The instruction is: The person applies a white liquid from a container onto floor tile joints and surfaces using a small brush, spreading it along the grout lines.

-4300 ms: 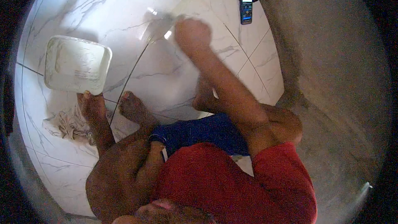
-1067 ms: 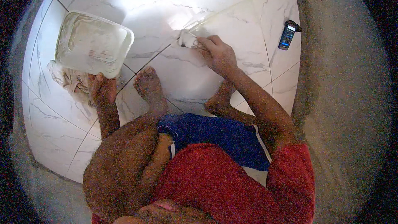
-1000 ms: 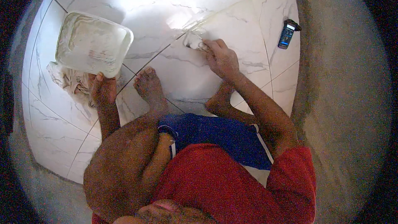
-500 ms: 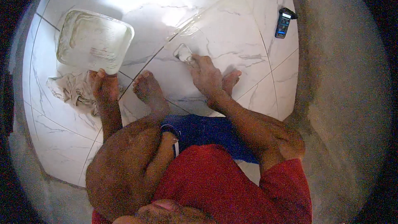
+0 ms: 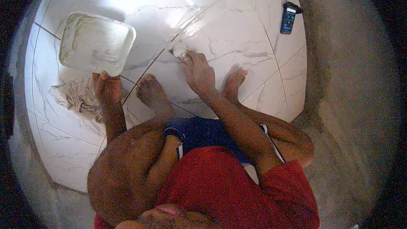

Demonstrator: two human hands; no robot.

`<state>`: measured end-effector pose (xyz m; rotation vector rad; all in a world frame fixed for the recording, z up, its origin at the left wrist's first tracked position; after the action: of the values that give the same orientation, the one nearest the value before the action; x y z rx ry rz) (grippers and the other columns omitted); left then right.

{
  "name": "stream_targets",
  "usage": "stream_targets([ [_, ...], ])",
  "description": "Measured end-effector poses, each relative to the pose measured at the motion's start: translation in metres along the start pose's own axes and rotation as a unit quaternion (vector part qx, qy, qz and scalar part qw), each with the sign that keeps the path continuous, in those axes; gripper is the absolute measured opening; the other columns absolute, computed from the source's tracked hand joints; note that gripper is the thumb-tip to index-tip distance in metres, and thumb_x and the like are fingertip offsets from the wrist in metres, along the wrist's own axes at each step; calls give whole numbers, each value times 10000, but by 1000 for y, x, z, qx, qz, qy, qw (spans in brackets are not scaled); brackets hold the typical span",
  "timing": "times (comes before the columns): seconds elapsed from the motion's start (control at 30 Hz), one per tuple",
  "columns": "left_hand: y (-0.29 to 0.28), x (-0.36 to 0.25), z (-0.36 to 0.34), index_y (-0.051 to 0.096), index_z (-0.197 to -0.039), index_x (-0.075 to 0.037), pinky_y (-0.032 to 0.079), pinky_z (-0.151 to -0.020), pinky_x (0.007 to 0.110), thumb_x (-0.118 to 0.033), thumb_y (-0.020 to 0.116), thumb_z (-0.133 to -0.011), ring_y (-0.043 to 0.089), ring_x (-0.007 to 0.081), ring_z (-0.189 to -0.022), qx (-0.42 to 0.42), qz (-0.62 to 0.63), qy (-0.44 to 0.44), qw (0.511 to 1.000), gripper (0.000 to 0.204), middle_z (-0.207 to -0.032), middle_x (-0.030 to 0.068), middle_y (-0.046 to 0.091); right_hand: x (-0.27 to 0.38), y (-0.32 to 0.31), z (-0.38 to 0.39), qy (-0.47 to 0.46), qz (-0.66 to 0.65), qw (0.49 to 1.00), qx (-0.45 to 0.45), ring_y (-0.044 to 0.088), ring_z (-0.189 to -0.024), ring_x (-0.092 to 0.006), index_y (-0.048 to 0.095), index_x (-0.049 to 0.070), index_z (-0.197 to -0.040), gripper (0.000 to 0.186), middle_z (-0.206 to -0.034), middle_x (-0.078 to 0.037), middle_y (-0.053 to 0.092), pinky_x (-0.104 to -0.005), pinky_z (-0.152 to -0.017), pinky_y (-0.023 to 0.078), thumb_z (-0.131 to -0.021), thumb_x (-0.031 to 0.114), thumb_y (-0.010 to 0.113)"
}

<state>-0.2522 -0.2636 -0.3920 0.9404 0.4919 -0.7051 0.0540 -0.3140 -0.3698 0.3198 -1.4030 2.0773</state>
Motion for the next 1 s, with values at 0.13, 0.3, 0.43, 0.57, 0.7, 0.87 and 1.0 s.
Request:
stream_targets([
  [0.13,13,-6,1,301,-1503,21,338,-1166,484,-100,677,-841,421,333,-1386,28,31,34,999,771,-1521,189,395,4,-7,-5,14,-8,1000,-9,639,-1004,-414,526,79,-1312,467,-1166,-197,591,-509,-850,526,-904,267,654],
  [0.3,-3,2,5,300,-1507,18,340,-1164,487,-92,668,-842,412,335,-1395,-27,-5,4,1000,767,-1530,188,387,4,-9,-8,-17,1,1000,-24,642,-996,-411,543,78,-1311,470,-1142,-191,601,-499,-843,530,-902,278,661],
  [0.43,-3,-3,7,305,-1503,18,344,-1163,487,-75,655,-858,413,326,-1396,9,14,13,1000,740,-1527,185,391,11,-19,-9,-28,-1,999,-31,654,-960,-405,564,85,-1300,456,-1122,-182,609,-480,-798,554,-907,294,663],
  [0.57,4,-4,7,306,-1500,21,343,-1166,483,-54,650,-870,407,321,-1400,30,30,34,998,721,-1528,189,387,33,-21,-14,-64,66,996,2,684,-839,-376,575,106,-1301,426,-1070,-163,614,-480,-723,578,-934,314,629],
  [0.7,8,-6,6,321,-1490,27,343,-1168,480,-58,659,-868,417,319,-1394,41,56,42,997,712,-1514,192,405,47,-17,-24,-27,92,995,30,673,-829,-384,606,129,-1282,382,-1032,-168,625,-485,-718,567,-910,205,637],
  [0.87,5,-5,7,343,-1478,33,334,-1174,477,-50,649,-869,430,320,-1383,42,29,34,998,686,-1500,186,427,35,-21,-12,-27,113,993,22,670,-819,-390,600,125,-1286,384,-1029,-169,618,-488,-700,566,-909,196,625],
  [1.0,3,-2,7,343,-1478,33,333,-1176,480,-39,639,-868,425,320,-1386,43,47,32,997,681,-1505,184,421,41,-29,-23,-37,78,996,-15,664,-853,-402,587,117,-1297,393,-1045,-174,614,-490,-725,562,-914,201,616],
])
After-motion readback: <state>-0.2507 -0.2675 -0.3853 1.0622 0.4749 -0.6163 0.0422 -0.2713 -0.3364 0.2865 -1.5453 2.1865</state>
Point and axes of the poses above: each hand's wrist, its own z-axis away from the middle knuckle, its own y-axis out of the palm, x = y × z, the point moved 8 cm from there along -z, towards the middle knuckle
